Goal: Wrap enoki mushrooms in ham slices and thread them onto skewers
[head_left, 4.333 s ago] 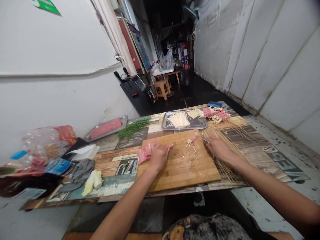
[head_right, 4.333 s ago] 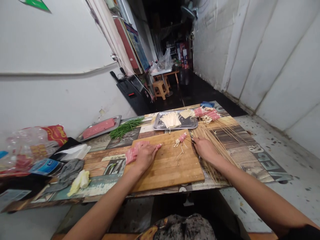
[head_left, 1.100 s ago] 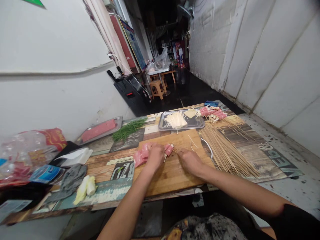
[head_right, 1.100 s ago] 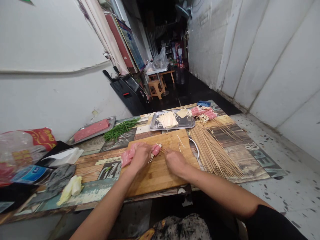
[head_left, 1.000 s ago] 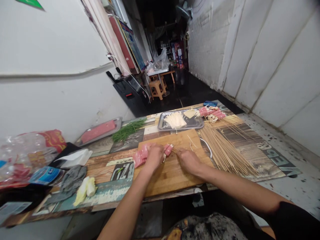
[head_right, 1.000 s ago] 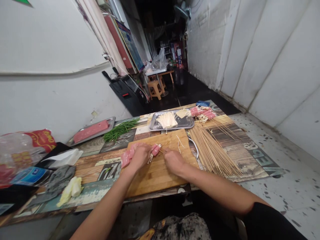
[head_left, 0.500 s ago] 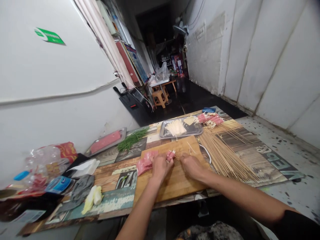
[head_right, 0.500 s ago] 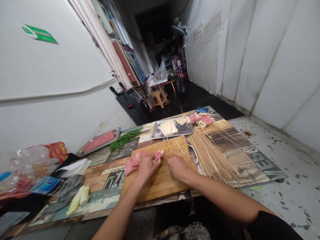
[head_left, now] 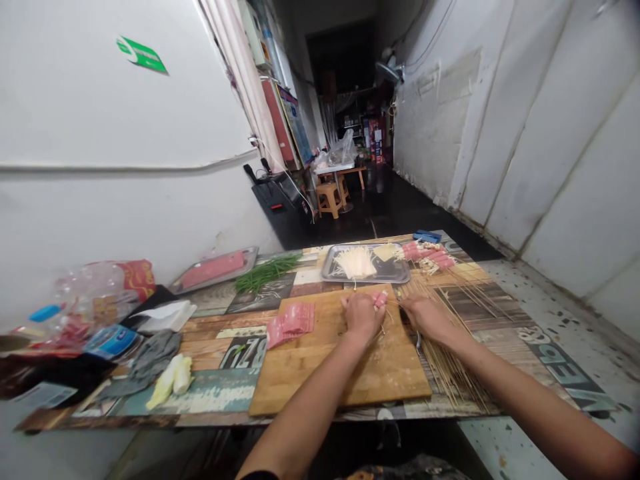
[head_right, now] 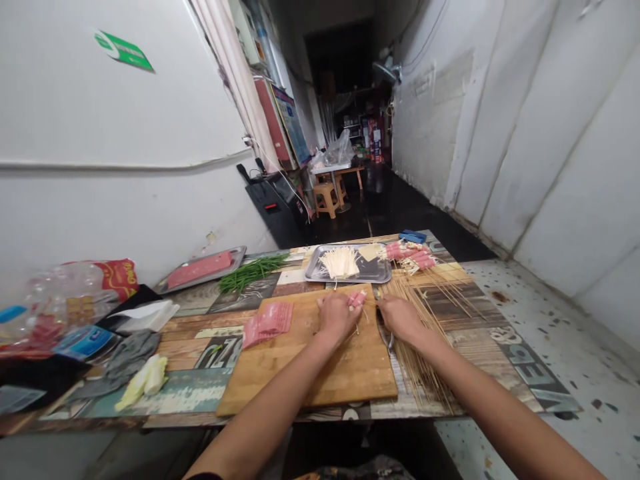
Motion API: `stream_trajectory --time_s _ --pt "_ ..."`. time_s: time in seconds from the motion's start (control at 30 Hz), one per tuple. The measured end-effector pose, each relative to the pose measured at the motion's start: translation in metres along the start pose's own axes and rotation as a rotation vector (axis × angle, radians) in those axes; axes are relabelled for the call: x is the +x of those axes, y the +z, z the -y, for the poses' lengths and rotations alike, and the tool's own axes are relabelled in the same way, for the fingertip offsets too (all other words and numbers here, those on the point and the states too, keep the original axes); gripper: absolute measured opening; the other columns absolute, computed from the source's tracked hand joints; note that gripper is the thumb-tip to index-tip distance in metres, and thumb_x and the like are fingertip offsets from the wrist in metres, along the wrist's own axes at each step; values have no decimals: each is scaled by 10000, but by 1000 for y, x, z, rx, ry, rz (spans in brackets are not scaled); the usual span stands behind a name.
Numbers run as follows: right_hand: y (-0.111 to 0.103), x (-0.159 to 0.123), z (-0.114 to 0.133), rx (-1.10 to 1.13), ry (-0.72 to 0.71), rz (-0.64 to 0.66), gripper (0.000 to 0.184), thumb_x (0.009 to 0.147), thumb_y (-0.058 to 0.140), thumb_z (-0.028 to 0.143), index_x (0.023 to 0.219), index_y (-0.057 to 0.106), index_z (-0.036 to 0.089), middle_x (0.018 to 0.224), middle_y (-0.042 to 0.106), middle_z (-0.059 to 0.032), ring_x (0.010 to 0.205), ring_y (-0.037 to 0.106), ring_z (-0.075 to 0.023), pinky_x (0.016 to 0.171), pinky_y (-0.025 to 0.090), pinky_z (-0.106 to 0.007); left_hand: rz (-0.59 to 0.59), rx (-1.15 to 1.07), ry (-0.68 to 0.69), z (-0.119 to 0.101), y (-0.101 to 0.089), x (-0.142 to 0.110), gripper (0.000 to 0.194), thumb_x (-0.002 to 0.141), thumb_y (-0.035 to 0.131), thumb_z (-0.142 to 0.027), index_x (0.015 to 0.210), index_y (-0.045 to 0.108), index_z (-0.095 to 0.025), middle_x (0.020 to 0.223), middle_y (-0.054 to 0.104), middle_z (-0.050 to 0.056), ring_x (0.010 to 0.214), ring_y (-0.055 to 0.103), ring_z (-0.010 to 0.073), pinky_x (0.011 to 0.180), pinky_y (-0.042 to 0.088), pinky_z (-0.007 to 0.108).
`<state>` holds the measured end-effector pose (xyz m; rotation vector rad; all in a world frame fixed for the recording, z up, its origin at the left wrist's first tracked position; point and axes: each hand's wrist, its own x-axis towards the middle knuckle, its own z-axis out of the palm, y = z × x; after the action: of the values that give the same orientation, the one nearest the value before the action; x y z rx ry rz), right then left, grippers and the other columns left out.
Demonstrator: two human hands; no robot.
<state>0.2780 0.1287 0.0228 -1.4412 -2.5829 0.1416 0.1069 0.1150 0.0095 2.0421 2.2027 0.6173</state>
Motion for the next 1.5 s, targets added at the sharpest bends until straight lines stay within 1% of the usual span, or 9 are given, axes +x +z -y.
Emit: stream_trajectory --time_s 0.13,0.27,0.47,0.57,0.67,1.03,1.2,1.3,1.5 --pt "-8 1 8 -39 -21 -103 266 897 433 161 834 688 122 823 644 -111 804 566 -188 718 361 -259 1 -14 49 5 -12 -13 328 797 615 -499 845 667 -179 877 687 79 915 589 271 845 362 408" --pt "-10 19 42 30 -128 -203 259 921 452 206 834 686 136 867 639 -97 833 553 -186 752 360 -265 -88 -29 198 27 -29 -52 180 896 516 -314 980 634 -205 936 685 61 933 592 244 845 368 414" --pt "15 74 130 202 -484 -39 179 902 531 222 853 683 140 881 665 -72 836 564 -166 768 371 -252 -300 -81 209 95 -41 -122 215 901 489 -220 1051 634 -170 876 694 88 821 615 223 785 434 405" --pt "31 97 169 275 -649 -10 178 916 529 235 896 680 143 917 671 -67 882 566 -157 812 375 -245 -395 -210 198 119 -45 -137 226 906 467 -193 1044 646 -172 887 695 88 824 628 201 782 484 377" --pt "41 109 191 239 -660 7 205 906 561 285 852 679 126 902 668 -82 871 562 -161 802 376 -250 -421 -338 185 127 -48 -140 236 901 465 -171 1025 665 -167 875 701 84 816 641 181 777 520 341" --pt "34 123 193 1 -839 135 222 933 462 150 945 674 85 922 676 -116 842 554 -155 767 373 -240 -368 -451 123 124 -49 -138 236 867 496 -149 960 712 -156 832 713 78 767 638 176 735 541 328" --pt "41 125 205 99 -603 163 165 829 544 112 846 700 60 893 686 -157 827 574 -201 728 380 -261 -380 -420 120 122 -47 -139 247 873 482 -153 962 712 -162 836 718 85 765 640 181 729 545 340" --pt "36 142 203 189 -447 150 260 875 467 142 821 705 53 826 686 -143 729 583 -176 637 369 -238 -393 -386 132 123 -45 -139 260 886 462 -151 1000 695 -163 878 711 91 814 642 187 772 549 358" --pt "24 163 189 415 -363 237 223 848 520 156 849 741 130 747 697 -13 626 557 -91 557 355 -169 -388 -20 142 142 -50 -106 413 888 462 -163 1296 526 -152 1346 527 158 1271 460 283 1042 403 504"
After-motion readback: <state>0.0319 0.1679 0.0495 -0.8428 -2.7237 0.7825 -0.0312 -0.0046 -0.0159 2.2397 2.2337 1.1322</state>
